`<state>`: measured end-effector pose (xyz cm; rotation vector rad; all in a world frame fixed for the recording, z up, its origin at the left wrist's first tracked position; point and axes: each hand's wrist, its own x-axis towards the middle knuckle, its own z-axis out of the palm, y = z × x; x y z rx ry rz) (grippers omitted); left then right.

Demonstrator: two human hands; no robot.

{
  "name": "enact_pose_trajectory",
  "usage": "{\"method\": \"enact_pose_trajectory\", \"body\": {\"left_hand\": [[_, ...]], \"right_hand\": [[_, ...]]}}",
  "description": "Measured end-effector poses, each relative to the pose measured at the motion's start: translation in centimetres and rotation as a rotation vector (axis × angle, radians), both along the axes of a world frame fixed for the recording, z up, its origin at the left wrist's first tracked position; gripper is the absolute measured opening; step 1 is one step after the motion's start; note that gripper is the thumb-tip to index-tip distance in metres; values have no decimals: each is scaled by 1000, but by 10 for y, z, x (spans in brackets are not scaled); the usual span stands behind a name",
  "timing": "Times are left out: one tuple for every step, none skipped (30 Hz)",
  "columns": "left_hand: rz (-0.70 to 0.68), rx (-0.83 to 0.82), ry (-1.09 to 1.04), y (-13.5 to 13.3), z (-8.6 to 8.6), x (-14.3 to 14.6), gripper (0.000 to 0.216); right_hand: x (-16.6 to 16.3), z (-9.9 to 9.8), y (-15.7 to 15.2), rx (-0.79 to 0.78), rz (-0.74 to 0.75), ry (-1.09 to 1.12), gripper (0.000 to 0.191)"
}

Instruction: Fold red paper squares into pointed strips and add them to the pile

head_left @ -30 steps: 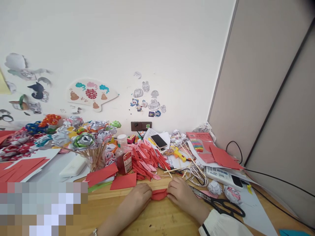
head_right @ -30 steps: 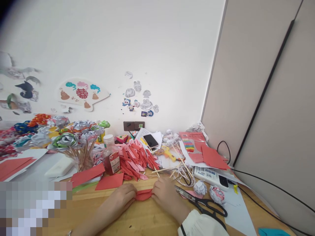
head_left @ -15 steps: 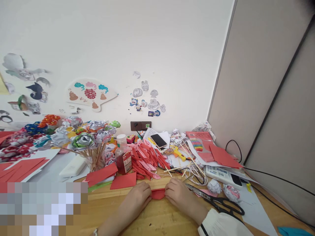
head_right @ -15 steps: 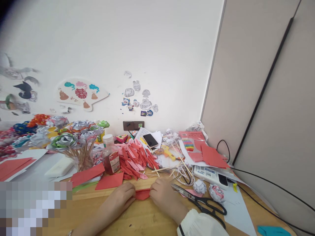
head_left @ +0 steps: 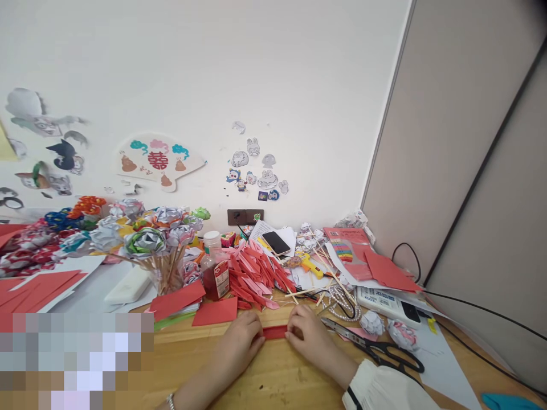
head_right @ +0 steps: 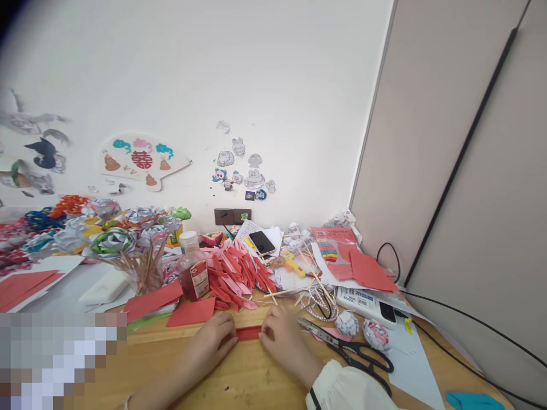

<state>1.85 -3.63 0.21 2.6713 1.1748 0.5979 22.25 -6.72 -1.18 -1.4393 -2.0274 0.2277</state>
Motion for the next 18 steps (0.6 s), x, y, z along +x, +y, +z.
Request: {"method": "enact_pose_trajectory", "body": {"left_hand": [[17, -8, -23, 0, -1, 1, 10], [36, -14, -43, 0, -3, 2, 11], [57, -18, -61, 1, -4, 3, 12], [82, -20, -76, 1, -6, 5, 13], [109, -23, -82, 2, -8, 6, 13], [137, -27, -79, 2, -9, 6, 14], [163, -31, -69, 3, -10, 7, 14], [186, -38, -55, 3, -10, 8, 13], [202, -48, -40, 4, -10, 8, 12], [213, -57, -29, 4, -9, 8, 11], [219, -64, -24, 4, -9, 8, 11], [223, -68, -23, 4, -8, 8, 11], [225, -71, -25, 4, -8, 8, 11], [227, -72, -28, 5, -8, 8, 11], [229, -74, -30, 5, -8, 8, 11], [231, -77, -33, 5, -8, 7, 10], [232, -84, -36, 5, -8, 7, 10], [234, -91, -42, 6, -8, 7, 9]], "right_hand": [[-1, -1, 1, -6, -16, 2, 11], [-3, -1, 2, -8, -35, -3, 12], [-4, -2, 3, -7, -57, -11, 13], [-5, -3, 3, -4, -78, -22, 13], [-6, -4, 4, -1, -95, -33, 14], [-7, -5, 4, 1, -109, -43, 14], [-8, -6, 4, 1, -121, -53, 14], [-8, -6, 4, 0, -130, -65, 14], [-9, -6, 3, 3, -137, -76, 13], [-9, -6, 3, 13, -137, -89, 12], [-10, -5, 2, 29, -119, -105, 12], [-11, -4, 1, 47, -82, -120, 12], [-12, -3, 0, 59, -38, -130, 13], [-14, -2, -1, 59, -3, -129, 12], [-16, 0, -1, 45, 16, -120, 10], [-17, 1, -2, 22, 19, -109, 6], [-17, 3, -3, 1, 14, -104, 4], [-16, 4, -5, -9, 12, -110, 6]]}}
